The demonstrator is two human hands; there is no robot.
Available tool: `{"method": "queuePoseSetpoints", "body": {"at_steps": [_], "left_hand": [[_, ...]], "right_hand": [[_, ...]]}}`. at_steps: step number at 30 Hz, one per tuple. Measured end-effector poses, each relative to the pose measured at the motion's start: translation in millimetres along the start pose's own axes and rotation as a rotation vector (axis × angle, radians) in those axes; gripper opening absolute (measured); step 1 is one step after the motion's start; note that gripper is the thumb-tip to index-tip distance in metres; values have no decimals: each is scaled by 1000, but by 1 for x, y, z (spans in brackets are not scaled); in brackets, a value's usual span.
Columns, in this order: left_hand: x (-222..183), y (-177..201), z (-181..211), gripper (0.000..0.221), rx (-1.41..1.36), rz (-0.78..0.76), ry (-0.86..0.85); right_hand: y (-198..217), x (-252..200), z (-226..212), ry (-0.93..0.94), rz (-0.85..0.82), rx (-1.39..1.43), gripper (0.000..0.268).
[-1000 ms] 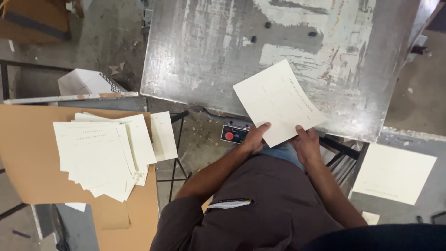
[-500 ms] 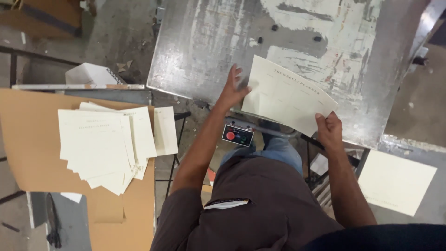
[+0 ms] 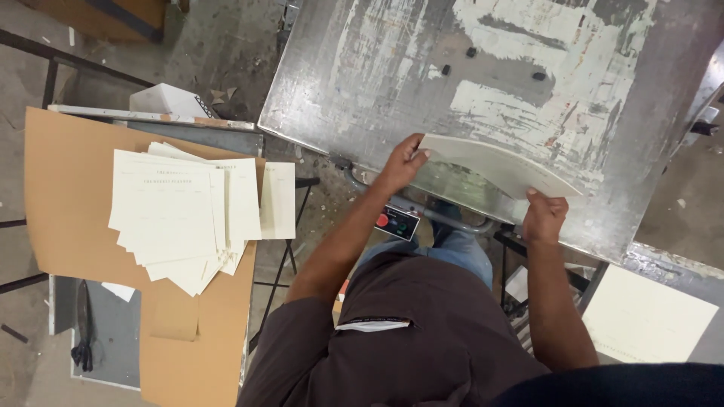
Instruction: Manually sort and arrange stacks of printed paper sheets near an industrial machine.
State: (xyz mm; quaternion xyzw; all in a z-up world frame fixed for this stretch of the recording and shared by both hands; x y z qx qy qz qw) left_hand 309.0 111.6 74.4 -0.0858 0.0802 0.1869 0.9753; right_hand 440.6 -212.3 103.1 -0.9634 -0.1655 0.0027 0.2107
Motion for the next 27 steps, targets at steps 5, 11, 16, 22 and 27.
{"method": "queuePoseSetpoints", "body": {"at_steps": [5, 11, 16, 22, 27], "left_hand": [[-11, -6, -9, 21, 12, 30, -45], [-9, -8, -8, 24, 46, 63, -27], [-8, -9, -13, 29, 51, 75, -57], [-21, -13, -20, 27, 47, 97, -37], [-16, -12, -16, 24, 93, 120, 1]], "right_hand": [[6, 0, 6, 21, 87, -17, 28], [2, 4, 9, -12, 161, -24, 29], [23, 6, 35, -12, 96, -5, 20], [39, -3, 51, -43, 140, -18, 25], [25, 5, 21, -120, 135, -82, 36]]}}
Point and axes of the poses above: each hand's wrist, its own x-axis towards the middle knuckle, its own y-axis out of the back of the hand, z = x × y, the point moved 6 cm from there along x, towards the middle knuckle, and after that the axes turned 10 degrees about y, right-handed, at the moved point
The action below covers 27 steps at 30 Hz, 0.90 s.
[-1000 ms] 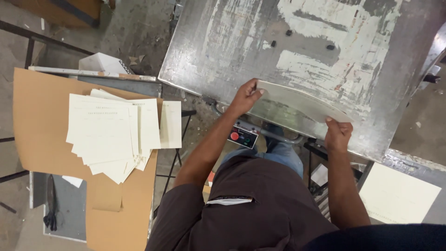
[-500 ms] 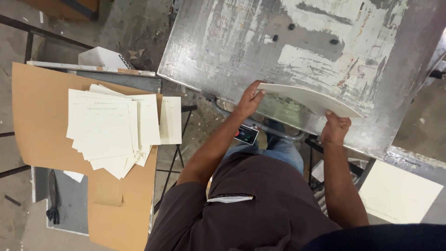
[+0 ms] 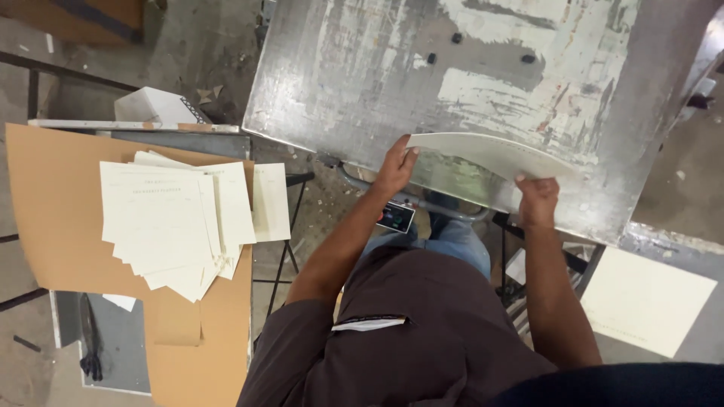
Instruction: Manually sort and arrange stacks of printed paper sheets near an industrial machine.
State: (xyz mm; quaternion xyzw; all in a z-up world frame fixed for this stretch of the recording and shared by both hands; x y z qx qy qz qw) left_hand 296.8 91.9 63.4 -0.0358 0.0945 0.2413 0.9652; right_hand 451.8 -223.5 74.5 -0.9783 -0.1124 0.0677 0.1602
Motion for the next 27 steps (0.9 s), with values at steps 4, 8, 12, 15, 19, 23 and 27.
{"method": "queuePoseSetpoints", "body": {"at_steps": [4, 8, 12, 15, 19, 23, 27], "left_hand": [[-6, 3, 29, 20, 111, 54, -68], [-7, 4, 41, 18, 174, 76, -76], [-8, 4, 41, 19, 171, 71, -81], [-2, 5, 40, 19, 225, 86, -76], [23, 7, 69, 22, 369, 89, -124], [27, 13, 139, 42, 533, 241, -337], [22, 29, 142, 50, 480, 325, -346]], "right_hand": [[-48, 7, -96, 84, -134, -82, 41], [-86, 15, -178, 266, -390, -400, 38], [-149, 6, -237, 526, -616, -948, 33], [-152, 8, -227, 526, -744, -1283, 26], [-122, 18, -202, 531, -767, -1320, 17], [-58, 31, -160, 42, -481, -1010, 24], [-6, 23, -89, -110, -313, -773, 23]]}}
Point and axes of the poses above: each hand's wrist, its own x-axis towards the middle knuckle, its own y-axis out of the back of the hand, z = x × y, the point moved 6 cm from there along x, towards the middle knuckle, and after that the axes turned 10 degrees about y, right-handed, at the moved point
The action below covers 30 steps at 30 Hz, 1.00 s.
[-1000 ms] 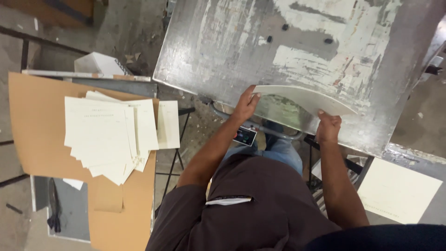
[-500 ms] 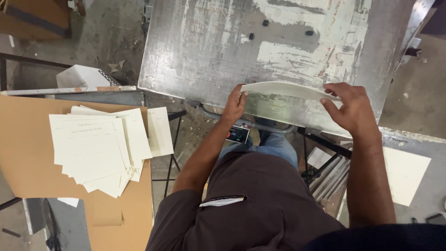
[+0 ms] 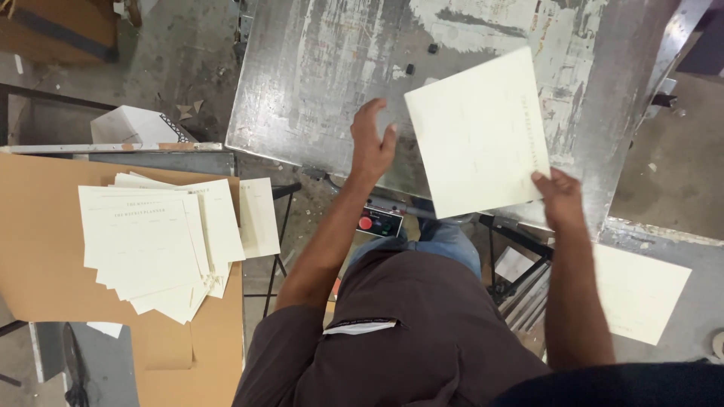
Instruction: Manually sort and arrange stacks of printed paper sheets near an industrial machine.
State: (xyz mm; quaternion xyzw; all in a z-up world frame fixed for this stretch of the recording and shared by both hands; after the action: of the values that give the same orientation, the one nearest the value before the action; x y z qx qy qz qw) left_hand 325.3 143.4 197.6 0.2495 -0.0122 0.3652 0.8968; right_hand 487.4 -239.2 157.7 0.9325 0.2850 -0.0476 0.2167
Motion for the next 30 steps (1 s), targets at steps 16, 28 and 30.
{"method": "queuePoseSetpoints", "body": {"at_steps": [16, 28, 30], "left_hand": [[-93, -67, -99, 56, -567, -371, 957], [-79, -79, -111, 49, -652, -286, 895], [-81, -83, -117, 46, -647, -276, 882]], "right_hand": [[-118, 18, 52, -414, 244, 797, 24], [-121, 29, 44, -518, 247, 660, 25], [-120, 30, 46, -505, 221, 631, 25]]}}
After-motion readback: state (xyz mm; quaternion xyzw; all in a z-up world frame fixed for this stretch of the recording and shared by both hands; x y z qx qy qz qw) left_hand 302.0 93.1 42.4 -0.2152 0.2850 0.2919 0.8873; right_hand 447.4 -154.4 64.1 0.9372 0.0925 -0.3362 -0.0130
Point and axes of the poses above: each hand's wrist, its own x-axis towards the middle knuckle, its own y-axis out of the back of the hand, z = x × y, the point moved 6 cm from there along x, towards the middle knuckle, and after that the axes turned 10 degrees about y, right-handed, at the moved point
